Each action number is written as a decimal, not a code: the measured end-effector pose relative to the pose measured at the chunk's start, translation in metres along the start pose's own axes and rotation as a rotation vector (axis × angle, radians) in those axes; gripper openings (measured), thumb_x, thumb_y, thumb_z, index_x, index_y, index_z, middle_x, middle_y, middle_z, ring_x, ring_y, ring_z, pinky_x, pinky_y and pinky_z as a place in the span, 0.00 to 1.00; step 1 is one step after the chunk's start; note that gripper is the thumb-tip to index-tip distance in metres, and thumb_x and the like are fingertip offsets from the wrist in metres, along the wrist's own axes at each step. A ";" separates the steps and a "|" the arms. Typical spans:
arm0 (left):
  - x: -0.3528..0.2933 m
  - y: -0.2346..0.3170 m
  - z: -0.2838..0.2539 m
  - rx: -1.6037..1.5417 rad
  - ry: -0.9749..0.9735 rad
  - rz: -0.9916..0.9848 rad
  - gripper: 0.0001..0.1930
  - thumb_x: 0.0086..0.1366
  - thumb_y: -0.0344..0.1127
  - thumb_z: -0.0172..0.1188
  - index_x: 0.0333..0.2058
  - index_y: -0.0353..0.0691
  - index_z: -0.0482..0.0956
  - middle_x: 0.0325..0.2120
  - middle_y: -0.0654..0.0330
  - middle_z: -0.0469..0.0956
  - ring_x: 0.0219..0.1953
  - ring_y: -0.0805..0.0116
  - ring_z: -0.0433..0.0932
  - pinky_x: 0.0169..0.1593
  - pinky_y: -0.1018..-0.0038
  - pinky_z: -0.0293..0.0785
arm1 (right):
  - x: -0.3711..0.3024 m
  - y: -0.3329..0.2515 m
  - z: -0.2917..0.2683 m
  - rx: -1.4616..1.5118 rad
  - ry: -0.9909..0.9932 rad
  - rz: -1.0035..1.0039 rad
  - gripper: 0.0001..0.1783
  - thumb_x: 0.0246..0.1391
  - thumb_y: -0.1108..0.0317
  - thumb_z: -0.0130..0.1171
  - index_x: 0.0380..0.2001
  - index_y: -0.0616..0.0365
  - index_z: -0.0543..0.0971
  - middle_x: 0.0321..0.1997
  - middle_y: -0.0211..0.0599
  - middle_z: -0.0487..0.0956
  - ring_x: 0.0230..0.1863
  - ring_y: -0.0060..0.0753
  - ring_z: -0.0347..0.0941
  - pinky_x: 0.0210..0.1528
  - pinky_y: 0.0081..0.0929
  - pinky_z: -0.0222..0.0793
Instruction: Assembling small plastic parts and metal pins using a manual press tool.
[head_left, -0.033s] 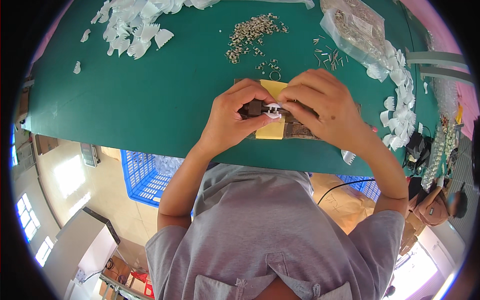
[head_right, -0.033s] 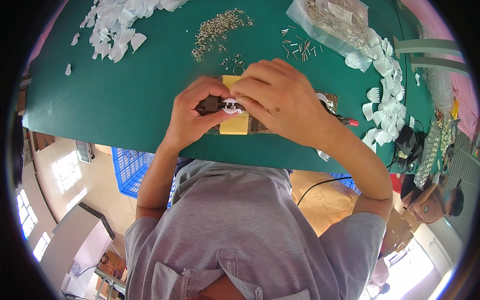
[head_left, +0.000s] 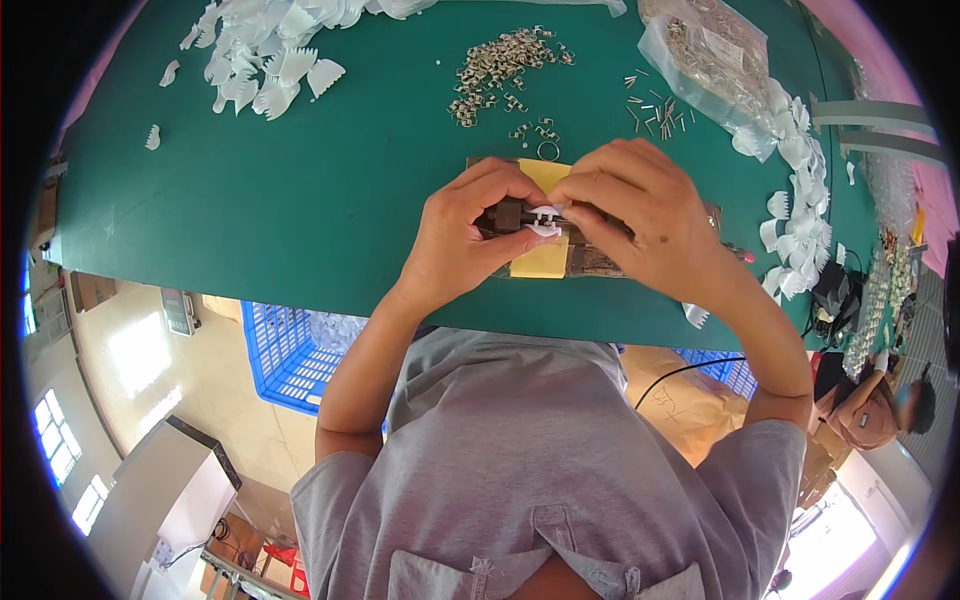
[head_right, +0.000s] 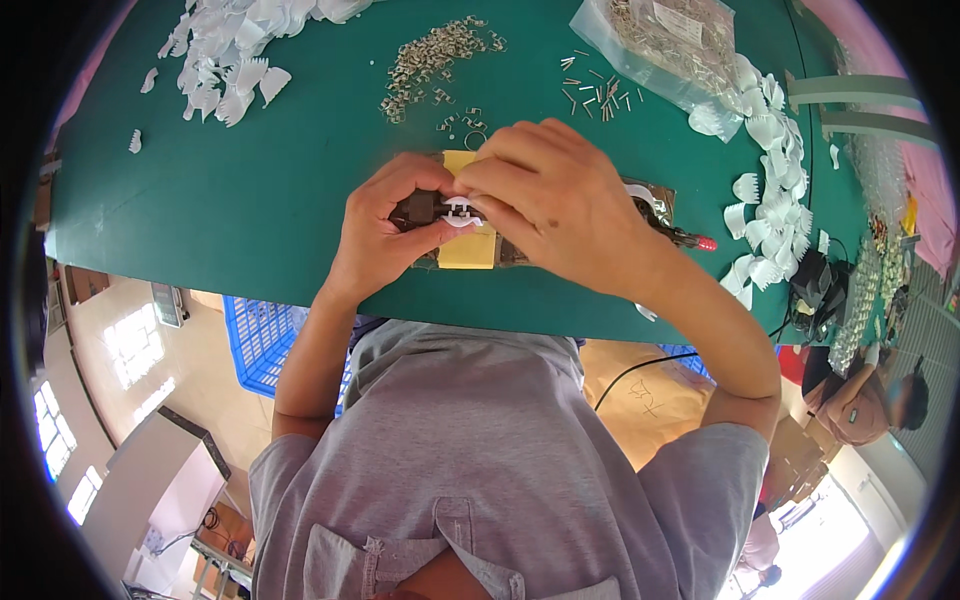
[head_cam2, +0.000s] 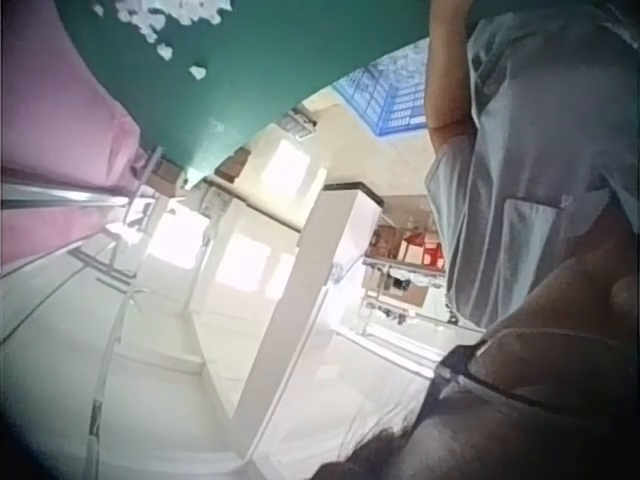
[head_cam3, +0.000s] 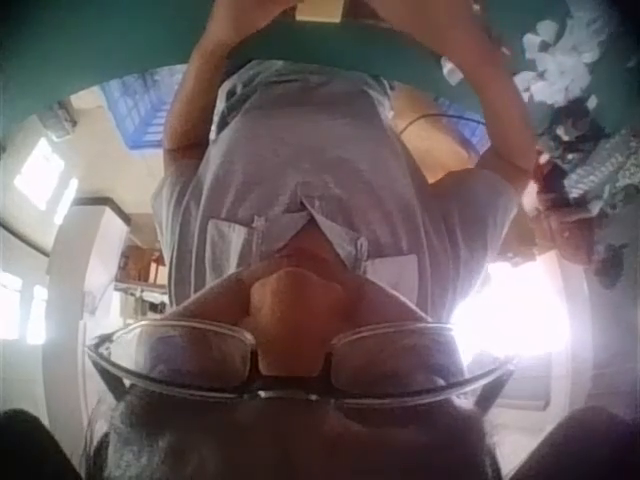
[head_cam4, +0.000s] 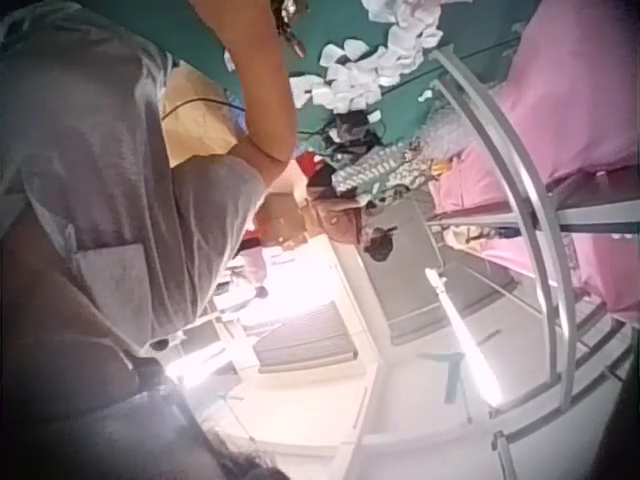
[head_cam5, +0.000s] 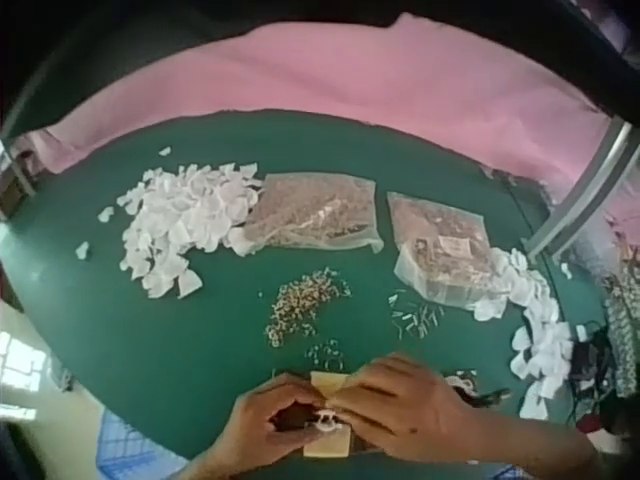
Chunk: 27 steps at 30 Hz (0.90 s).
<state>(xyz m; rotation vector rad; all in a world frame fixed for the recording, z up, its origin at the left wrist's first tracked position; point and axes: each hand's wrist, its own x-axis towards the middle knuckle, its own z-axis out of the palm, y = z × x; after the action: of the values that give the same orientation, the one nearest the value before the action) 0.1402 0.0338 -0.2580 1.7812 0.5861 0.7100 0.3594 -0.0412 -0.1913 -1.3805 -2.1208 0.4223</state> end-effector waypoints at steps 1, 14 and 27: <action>-0.001 0.000 0.000 0.010 0.024 0.004 0.15 0.54 0.25 0.76 0.41 0.37 0.83 0.38 0.62 0.81 0.38 0.71 0.80 0.41 0.74 0.79 | 0.001 -0.003 0.003 0.019 0.023 -0.016 0.11 0.52 0.73 0.70 0.40 0.54 0.84 0.39 0.32 0.80 0.39 0.39 0.77 0.45 0.37 0.72; -0.001 -0.002 0.008 -0.061 0.139 0.006 0.33 0.51 0.23 0.78 0.57 0.38 0.77 0.57 0.57 0.77 0.54 0.64 0.82 0.56 0.70 0.81 | 0.018 0.015 -0.006 0.130 0.161 0.262 0.03 0.59 0.71 0.66 0.36 0.55 0.83 0.34 0.38 0.81 0.36 0.47 0.79 0.38 0.37 0.76; 0.001 -0.003 0.005 -0.069 0.109 0.003 0.41 0.47 0.20 0.76 0.63 0.40 0.73 0.64 0.56 0.69 0.59 0.61 0.79 0.61 0.66 0.79 | 0.018 -0.005 -0.036 -0.197 0.022 -0.192 0.13 0.43 0.70 0.68 0.35 0.55 0.80 0.34 0.31 0.75 0.38 0.37 0.76 0.39 0.35 0.72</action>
<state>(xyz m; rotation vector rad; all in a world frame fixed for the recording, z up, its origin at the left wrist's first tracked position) 0.1441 0.0321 -0.2621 1.6881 0.6242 0.8242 0.3718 -0.0286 -0.1552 -1.2625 -2.3000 0.1240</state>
